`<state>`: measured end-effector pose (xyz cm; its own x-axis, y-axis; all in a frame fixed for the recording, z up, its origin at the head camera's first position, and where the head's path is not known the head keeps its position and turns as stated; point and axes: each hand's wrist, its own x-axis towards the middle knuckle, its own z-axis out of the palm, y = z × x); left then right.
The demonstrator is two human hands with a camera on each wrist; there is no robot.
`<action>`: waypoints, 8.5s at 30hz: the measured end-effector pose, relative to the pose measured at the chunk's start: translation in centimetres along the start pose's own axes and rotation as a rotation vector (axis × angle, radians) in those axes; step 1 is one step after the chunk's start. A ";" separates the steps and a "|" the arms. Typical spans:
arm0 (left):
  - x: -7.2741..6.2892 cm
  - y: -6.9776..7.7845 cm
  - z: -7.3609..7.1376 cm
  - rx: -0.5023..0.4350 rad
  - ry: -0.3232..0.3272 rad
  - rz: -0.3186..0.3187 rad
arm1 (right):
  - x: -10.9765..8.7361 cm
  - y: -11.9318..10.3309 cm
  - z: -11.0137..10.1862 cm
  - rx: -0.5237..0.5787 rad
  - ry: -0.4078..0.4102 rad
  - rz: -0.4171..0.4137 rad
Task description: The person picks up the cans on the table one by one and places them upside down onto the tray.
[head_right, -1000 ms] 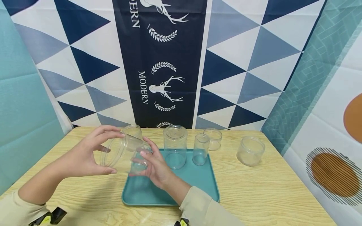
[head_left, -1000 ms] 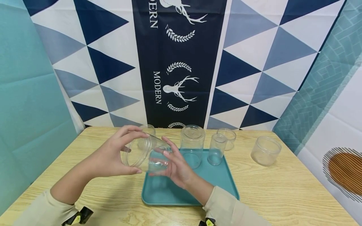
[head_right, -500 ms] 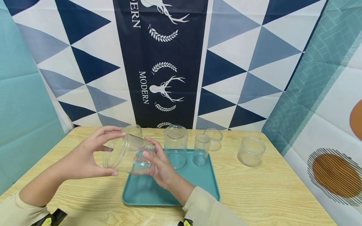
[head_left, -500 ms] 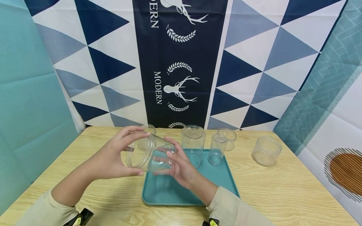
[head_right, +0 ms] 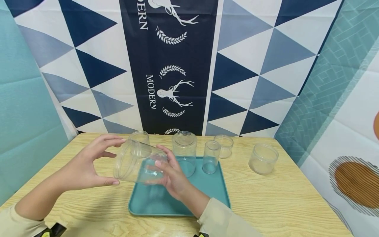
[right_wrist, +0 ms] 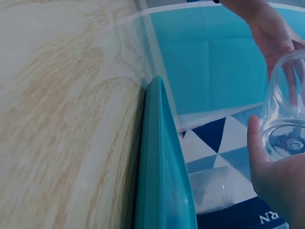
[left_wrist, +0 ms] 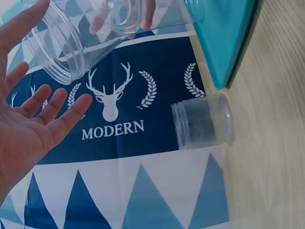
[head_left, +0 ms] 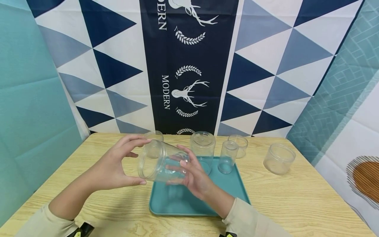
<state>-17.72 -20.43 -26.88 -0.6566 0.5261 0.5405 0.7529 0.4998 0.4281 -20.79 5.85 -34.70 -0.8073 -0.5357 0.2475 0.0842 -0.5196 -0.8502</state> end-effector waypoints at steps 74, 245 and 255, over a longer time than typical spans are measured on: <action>-1.7 -1.5 8.2 0.014 0.093 -0.395 | -10.7 -10.1 -9.6 -0.508 -0.099 -0.108; -1.7 -1.1 10.4 0.008 -0.124 -0.551 | -9.7 -13.8 -7.4 -1.831 -0.258 -0.313; -0.8 -0.1 10.6 0.116 -0.062 -0.247 | -10.1 -15.2 -7.6 -1.845 -0.129 -0.446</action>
<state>-17.80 -13.58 -35.06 -0.8240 0.4174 0.3833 0.5616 0.6917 0.4540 -18.42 24.24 -27.80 -0.5417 -0.6666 0.5121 -0.7994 0.5969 -0.0685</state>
